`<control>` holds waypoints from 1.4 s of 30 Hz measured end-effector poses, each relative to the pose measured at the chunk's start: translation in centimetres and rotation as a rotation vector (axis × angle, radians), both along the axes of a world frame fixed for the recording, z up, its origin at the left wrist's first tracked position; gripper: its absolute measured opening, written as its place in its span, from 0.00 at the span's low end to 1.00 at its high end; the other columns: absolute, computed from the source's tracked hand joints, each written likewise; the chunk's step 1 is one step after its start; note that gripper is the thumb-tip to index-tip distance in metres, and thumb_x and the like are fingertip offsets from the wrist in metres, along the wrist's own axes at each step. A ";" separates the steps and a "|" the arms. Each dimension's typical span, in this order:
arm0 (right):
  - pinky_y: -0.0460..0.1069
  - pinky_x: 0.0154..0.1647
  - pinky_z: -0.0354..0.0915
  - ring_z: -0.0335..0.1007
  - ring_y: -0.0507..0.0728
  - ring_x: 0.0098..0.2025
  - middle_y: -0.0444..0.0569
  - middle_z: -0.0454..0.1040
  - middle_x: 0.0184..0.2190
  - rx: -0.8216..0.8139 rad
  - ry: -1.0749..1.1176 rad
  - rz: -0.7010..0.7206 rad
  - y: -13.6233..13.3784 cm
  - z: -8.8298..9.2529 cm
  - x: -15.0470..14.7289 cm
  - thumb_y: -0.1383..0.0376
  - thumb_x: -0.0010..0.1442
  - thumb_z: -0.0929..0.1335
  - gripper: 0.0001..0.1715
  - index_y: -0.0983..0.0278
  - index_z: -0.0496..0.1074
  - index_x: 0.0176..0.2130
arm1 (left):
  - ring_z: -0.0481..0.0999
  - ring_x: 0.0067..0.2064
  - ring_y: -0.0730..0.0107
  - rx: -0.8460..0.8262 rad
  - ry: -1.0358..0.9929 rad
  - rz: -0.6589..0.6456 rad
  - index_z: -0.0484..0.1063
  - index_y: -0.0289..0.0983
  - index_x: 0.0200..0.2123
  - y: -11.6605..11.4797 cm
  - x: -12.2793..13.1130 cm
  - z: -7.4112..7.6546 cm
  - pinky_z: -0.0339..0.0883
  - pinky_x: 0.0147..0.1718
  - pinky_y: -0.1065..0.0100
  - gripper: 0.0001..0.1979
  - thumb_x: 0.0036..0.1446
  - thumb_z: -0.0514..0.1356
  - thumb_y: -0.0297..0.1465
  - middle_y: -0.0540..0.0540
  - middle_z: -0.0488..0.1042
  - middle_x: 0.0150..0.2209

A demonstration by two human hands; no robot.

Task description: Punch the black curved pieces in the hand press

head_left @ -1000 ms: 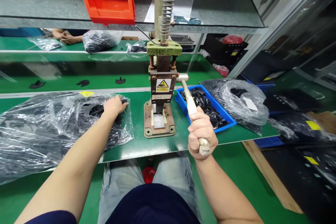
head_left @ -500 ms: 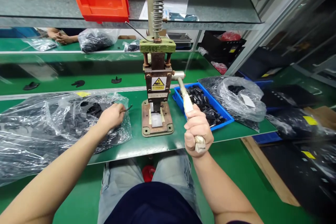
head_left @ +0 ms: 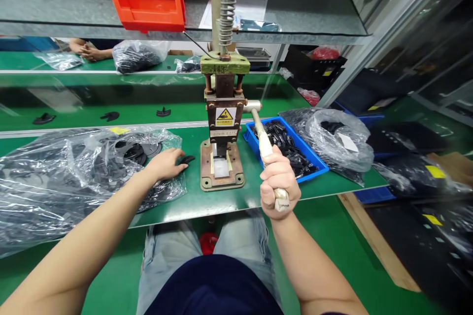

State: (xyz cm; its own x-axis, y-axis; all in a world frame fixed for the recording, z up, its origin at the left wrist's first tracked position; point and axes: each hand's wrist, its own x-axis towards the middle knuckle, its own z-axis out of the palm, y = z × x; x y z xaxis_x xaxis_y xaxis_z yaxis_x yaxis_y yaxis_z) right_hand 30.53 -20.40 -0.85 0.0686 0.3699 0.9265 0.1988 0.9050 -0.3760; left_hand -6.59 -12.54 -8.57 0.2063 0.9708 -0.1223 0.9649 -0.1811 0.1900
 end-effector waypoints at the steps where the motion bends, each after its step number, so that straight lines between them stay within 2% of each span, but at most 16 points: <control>1: 0.77 0.66 0.72 0.79 0.62 0.47 0.43 0.74 0.32 0.000 -0.001 -0.003 0.0 0.0 0.0 0.62 0.65 0.71 0.07 0.56 0.71 0.34 | 0.78 0.60 0.48 -0.015 0.001 -0.009 0.74 0.40 0.60 0.2 0.2 -0.3 0.70 0.61 0.57 0.26 0.64 0.62 0.46 0.37 0.80 0.58; 5: 0.76 0.66 0.72 0.79 0.62 0.47 0.42 0.74 0.31 0.001 0.002 -0.007 0.0 -0.1 0.0 0.61 0.65 0.71 0.08 0.57 0.70 0.33 | 0.81 0.56 0.51 -0.082 -0.068 0.030 0.76 0.40 0.59 1.1 0.8 -0.7 0.72 0.56 0.59 0.26 0.60 0.66 0.42 0.37 0.81 0.55; 7: 0.76 0.66 0.72 0.79 0.62 0.47 0.42 0.74 0.31 -0.001 0.000 -0.007 0.0 0.0 0.0 0.60 0.65 0.71 0.08 0.57 0.70 0.34 | 0.82 0.49 0.53 -0.144 -0.132 0.049 0.78 0.40 0.51 1.4 1.0 -0.2 0.73 0.50 0.61 0.21 0.57 0.67 0.43 0.40 0.83 0.48; 10: 0.76 0.67 0.72 0.79 0.62 0.48 0.43 0.74 0.31 -0.011 -0.007 -0.011 -0.1 0.0 0.1 0.60 0.66 0.71 0.07 0.56 0.71 0.34 | 0.81 0.39 0.57 -0.186 -0.261 0.054 0.76 0.42 0.38 1.2 1.4 0.8 0.72 0.41 0.63 0.14 0.60 0.63 0.47 0.46 0.81 0.35; 13: 0.76 0.69 0.70 0.79 0.62 0.48 0.43 0.74 0.31 -0.004 -0.004 -0.003 -0.1 0.0 0.1 0.60 0.66 0.71 0.08 0.56 0.71 0.34 | 0.79 0.33 0.60 -0.173 -0.476 0.123 0.71 0.42 0.33 0.4 2.5 1.6 0.70 0.36 0.64 0.19 0.65 0.59 0.51 0.49 0.76 0.28; 16: 0.75 0.68 0.70 0.79 0.62 0.48 0.43 0.74 0.31 0.015 -0.008 -0.003 0.0 0.0 0.0 0.61 0.66 0.71 0.07 0.56 0.70 0.34 | 0.72 0.25 0.67 -0.255 -0.786 0.229 0.66 0.42 0.32 -0.3 4.3 2.1 0.66 0.26 0.67 0.23 0.66 0.57 0.55 0.52 0.69 0.23; 18: 0.75 0.68 0.71 0.78 0.62 0.47 0.43 0.74 0.31 0.022 0.002 -0.009 0.0 0.0 -0.1 0.61 0.66 0.71 0.07 0.56 0.70 0.34 | 0.70 0.23 0.70 -0.322 -0.975 0.242 0.66 0.41 0.33 -0.5 5.6 2.4 0.64 0.23 0.69 0.23 0.65 0.60 0.55 0.53 0.69 0.23; 20: 0.75 0.68 0.71 0.78 0.61 0.47 0.43 0.74 0.31 0.024 0.012 -0.003 0.0 0.1 -0.2 0.62 0.66 0.71 0.07 0.56 0.71 0.34 | 0.70 0.23 0.73 -0.359 -1.058 0.227 0.67 0.40 0.35 -0.3 6.8 2.6 0.64 0.23 0.71 0.24 0.62 0.65 0.55 0.53 0.70 0.23; 27: 0.75 0.69 0.70 0.78 0.61 0.49 0.43 0.75 0.33 0.025 0.006 0.030 0.0 0.1 -0.1 0.64 0.64 0.71 0.05 0.58 0.71 0.35 | 0.68 0.18 0.76 -0.382 -1.064 0.194 0.63 0.41 0.33 0.9 10.1 1.7 0.58 0.19 0.74 0.26 0.60 0.70 0.53 0.53 0.71 0.19; 31: 0.75 0.68 0.71 0.78 0.61 0.48 0.43 0.74 0.32 0.032 -0.001 0.015 0.1 0.0 0.0 0.64 0.64 0.70 0.05 0.56 0.71 0.35 | 0.69 0.17 0.75 -0.416 -1.058 0.233 0.63 0.41 0.33 1.5 10.8 1.3 0.59 0.18 0.74 0.24 0.61 0.71 0.49 0.54 0.71 0.18; 35: 0.75 0.67 0.72 0.79 0.62 0.47 0.43 0.74 0.31 0.016 0.021 0.000 0.1 -0.2 -0.2 0.62 0.64 0.71 0.06 0.56 0.70 0.34 | 0.69 0.17 0.75 -0.428 -1.005 0.306 0.65 0.41 0.32 1.9 11.2 1.5 0.58 0.17 0.74 0.20 0.61 0.72 0.43 0.54 0.70 0.19; 38: 0.74 0.64 0.75 0.78 0.62 0.45 0.43 0.73 0.30 0.017 0.038 -0.018 0.1 -0.3 -0.4 0.60 0.65 0.70 0.07 0.55 0.70 0.34 | 0.69 0.17 0.74 -0.435 -0.956 0.365 0.69 0.40 0.36 2.2 11.6 1.8 0.57 0.16 0.74 0.16 0.61 0.72 0.40 0.55 0.70 0.18; 42: 0.74 0.65 0.74 0.78 0.62 0.45 0.43 0.73 0.30 0.028 0.045 -0.034 0.1 -0.2 -0.5 0.60 0.66 0.70 0.08 0.55 0.69 0.34 | 0.68 0.16 0.75 -0.457 -0.923 0.396 0.72 0.39 0.40 2.5 12.2 1.9 0.57 0.17 0.75 0.14 0.61 0.73 0.39 0.56 0.68 0.17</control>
